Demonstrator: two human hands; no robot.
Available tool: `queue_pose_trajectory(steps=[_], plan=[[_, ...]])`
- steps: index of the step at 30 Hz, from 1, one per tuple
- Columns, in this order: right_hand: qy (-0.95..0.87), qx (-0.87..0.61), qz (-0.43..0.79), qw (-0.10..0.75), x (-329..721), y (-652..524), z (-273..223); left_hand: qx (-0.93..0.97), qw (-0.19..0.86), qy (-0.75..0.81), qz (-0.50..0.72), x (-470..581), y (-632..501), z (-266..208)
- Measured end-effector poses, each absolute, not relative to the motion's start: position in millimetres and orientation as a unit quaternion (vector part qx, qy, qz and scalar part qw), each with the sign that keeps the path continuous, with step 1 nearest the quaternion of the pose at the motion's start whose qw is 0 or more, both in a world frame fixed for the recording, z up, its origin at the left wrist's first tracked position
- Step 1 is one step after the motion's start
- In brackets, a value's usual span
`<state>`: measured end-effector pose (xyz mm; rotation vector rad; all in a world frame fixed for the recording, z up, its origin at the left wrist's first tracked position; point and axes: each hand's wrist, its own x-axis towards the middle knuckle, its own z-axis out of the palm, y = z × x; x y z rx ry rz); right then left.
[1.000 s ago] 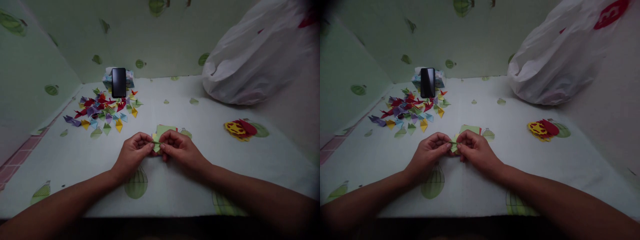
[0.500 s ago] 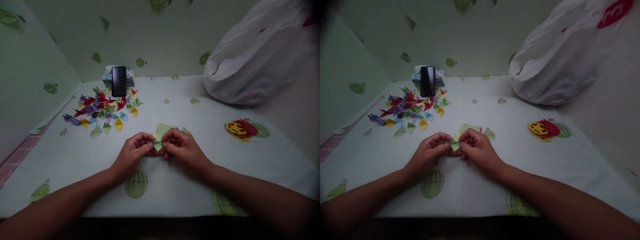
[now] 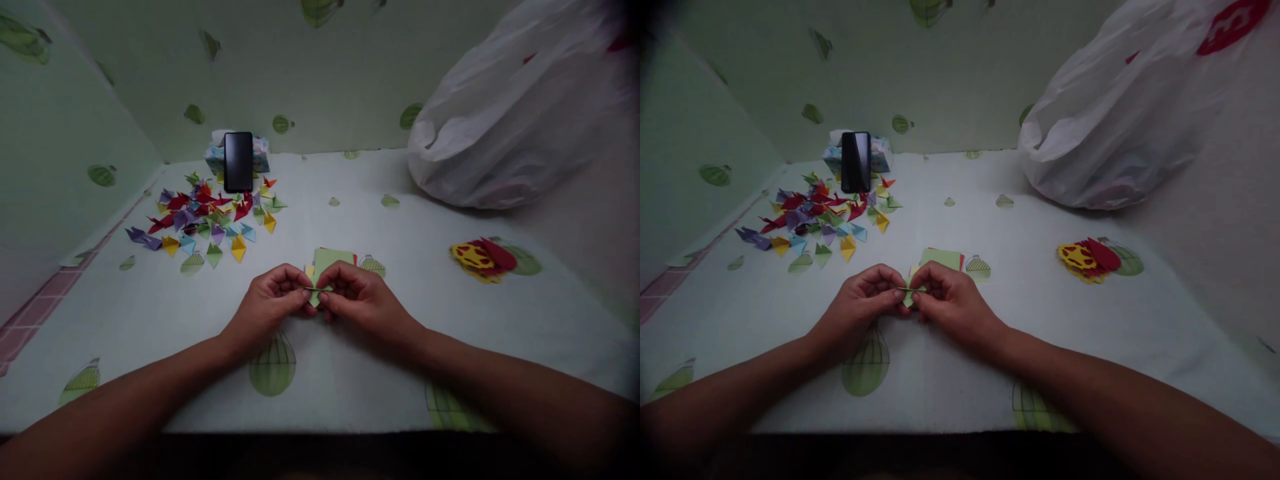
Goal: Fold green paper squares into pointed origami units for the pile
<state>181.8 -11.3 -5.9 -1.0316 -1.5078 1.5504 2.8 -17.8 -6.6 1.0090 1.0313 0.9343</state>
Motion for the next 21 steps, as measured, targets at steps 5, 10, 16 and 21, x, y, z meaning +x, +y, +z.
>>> queue_pose_trajectory(steps=[5, 10, 16, 21], plan=[[-0.54, -0.41, 0.631, 0.377, 182.9, -9.4, -8.6, 0.45, 0.679, 0.417, 0.403, 1.4, -17.6, -8.9], [-0.487, -0.405, 0.674, 0.381, 184.1, -8.1, -13.0, 0.483, 0.661, 0.41, 0.403, 1.8, -16.5, -12.4], [-0.461, -0.401, 0.692, 0.385, 184.6, -7.5, -14.1, 0.552, 0.592, 0.426, 0.404, 0.1, -14.9, -15.2], [-0.478, -0.386, 0.696, 0.373, 185.0, -7.4, -14.4, 0.596, 0.543, 0.433, 0.402, -1.4, -13.5, -12.7]])
